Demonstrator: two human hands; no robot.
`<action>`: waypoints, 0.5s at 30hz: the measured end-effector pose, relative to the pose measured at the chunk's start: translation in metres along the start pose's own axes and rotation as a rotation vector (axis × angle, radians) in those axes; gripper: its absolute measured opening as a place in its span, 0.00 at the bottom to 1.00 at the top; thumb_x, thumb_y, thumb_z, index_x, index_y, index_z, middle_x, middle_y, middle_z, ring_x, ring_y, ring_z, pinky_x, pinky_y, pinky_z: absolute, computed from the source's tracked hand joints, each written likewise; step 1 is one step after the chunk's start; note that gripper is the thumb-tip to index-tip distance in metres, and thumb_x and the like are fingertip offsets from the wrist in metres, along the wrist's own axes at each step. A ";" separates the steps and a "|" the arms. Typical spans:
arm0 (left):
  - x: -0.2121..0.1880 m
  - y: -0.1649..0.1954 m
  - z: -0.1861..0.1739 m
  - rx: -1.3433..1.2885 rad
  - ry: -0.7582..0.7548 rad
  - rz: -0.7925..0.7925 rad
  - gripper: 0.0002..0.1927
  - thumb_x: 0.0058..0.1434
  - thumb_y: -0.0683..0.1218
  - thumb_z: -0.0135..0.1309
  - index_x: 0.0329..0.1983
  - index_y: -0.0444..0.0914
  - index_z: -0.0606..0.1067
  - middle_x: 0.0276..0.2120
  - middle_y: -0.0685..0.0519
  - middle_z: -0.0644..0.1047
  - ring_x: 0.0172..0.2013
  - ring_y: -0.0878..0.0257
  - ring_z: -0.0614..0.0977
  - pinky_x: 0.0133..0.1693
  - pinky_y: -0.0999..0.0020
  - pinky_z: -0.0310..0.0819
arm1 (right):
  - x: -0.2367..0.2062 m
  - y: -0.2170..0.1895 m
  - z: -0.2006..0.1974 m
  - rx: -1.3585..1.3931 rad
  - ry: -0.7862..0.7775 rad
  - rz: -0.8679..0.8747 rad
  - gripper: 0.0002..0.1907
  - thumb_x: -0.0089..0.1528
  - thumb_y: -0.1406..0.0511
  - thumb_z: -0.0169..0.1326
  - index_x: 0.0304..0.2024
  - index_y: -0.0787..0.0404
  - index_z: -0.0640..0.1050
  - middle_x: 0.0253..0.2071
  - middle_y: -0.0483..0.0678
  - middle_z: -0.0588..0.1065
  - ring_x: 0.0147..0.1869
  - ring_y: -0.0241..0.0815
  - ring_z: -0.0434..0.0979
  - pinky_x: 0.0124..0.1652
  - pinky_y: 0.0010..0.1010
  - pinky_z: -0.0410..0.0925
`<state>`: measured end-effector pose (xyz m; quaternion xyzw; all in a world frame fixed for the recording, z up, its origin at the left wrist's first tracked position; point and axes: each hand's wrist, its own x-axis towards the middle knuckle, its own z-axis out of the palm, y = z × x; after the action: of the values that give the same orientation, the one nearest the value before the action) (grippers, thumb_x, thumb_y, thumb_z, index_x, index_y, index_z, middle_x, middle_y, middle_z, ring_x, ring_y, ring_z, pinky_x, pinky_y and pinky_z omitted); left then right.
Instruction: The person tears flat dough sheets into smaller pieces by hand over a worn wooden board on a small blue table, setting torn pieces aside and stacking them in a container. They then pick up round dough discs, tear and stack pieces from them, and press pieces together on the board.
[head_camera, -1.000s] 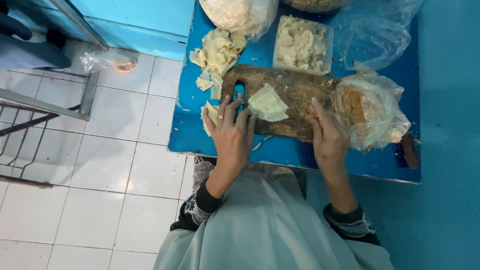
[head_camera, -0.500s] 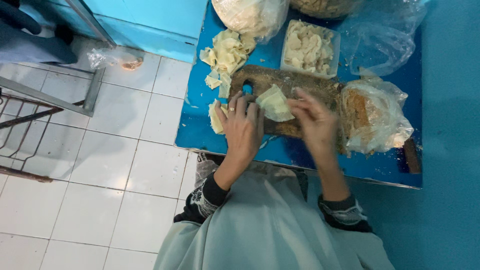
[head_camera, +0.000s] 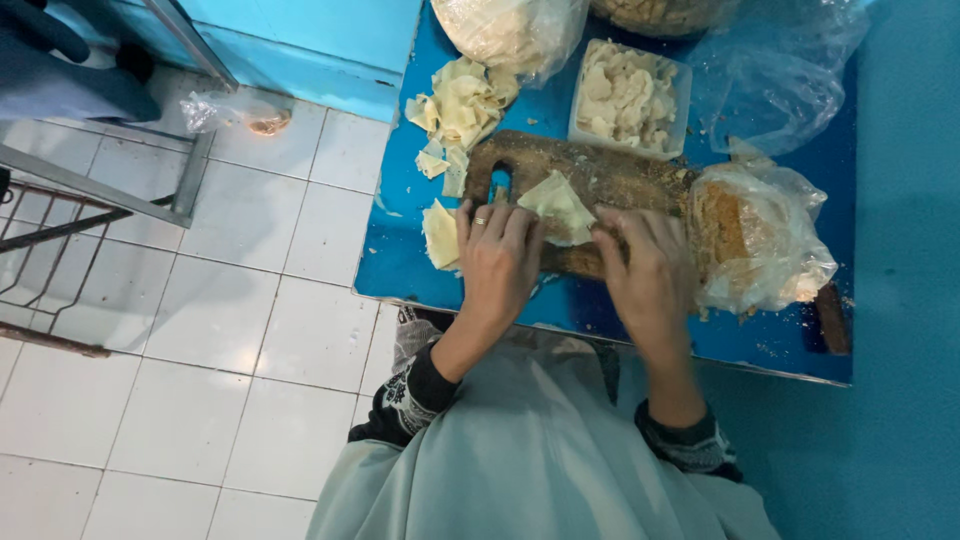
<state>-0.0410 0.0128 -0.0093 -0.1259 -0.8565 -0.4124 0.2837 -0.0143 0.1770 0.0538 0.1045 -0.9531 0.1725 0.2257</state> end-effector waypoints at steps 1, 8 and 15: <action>0.000 -0.001 0.000 -0.047 -0.020 -0.013 0.07 0.63 0.41 0.59 0.44 0.36 0.76 0.38 0.49 0.78 0.45 0.49 0.77 0.61 0.46 0.61 | -0.002 0.000 -0.002 -0.101 -0.027 0.007 0.14 0.62 0.63 0.64 0.50 0.54 0.80 0.42 0.52 0.76 0.46 0.53 0.78 0.41 0.42 0.70; 0.003 0.000 0.008 -0.045 -0.022 0.025 0.08 0.66 0.40 0.55 0.48 0.38 0.76 0.39 0.50 0.78 0.47 0.51 0.79 0.63 0.46 0.60 | -0.006 0.000 0.011 0.071 -0.065 0.123 0.07 0.64 0.66 0.62 0.42 0.60 0.77 0.40 0.51 0.73 0.41 0.49 0.78 0.39 0.40 0.70; 0.003 0.004 0.006 0.042 -0.042 0.083 0.10 0.64 0.40 0.55 0.49 0.36 0.75 0.43 0.47 0.75 0.52 0.48 0.74 0.64 0.43 0.58 | -0.009 0.007 0.025 0.621 -0.063 0.345 0.05 0.67 0.72 0.56 0.46 0.64 0.77 0.42 0.48 0.81 0.45 0.34 0.83 0.43 0.26 0.74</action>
<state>-0.0438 0.0194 -0.0080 -0.1640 -0.8648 -0.3792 0.2853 -0.0184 0.1756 0.0267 0.0110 -0.8654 0.4861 0.1212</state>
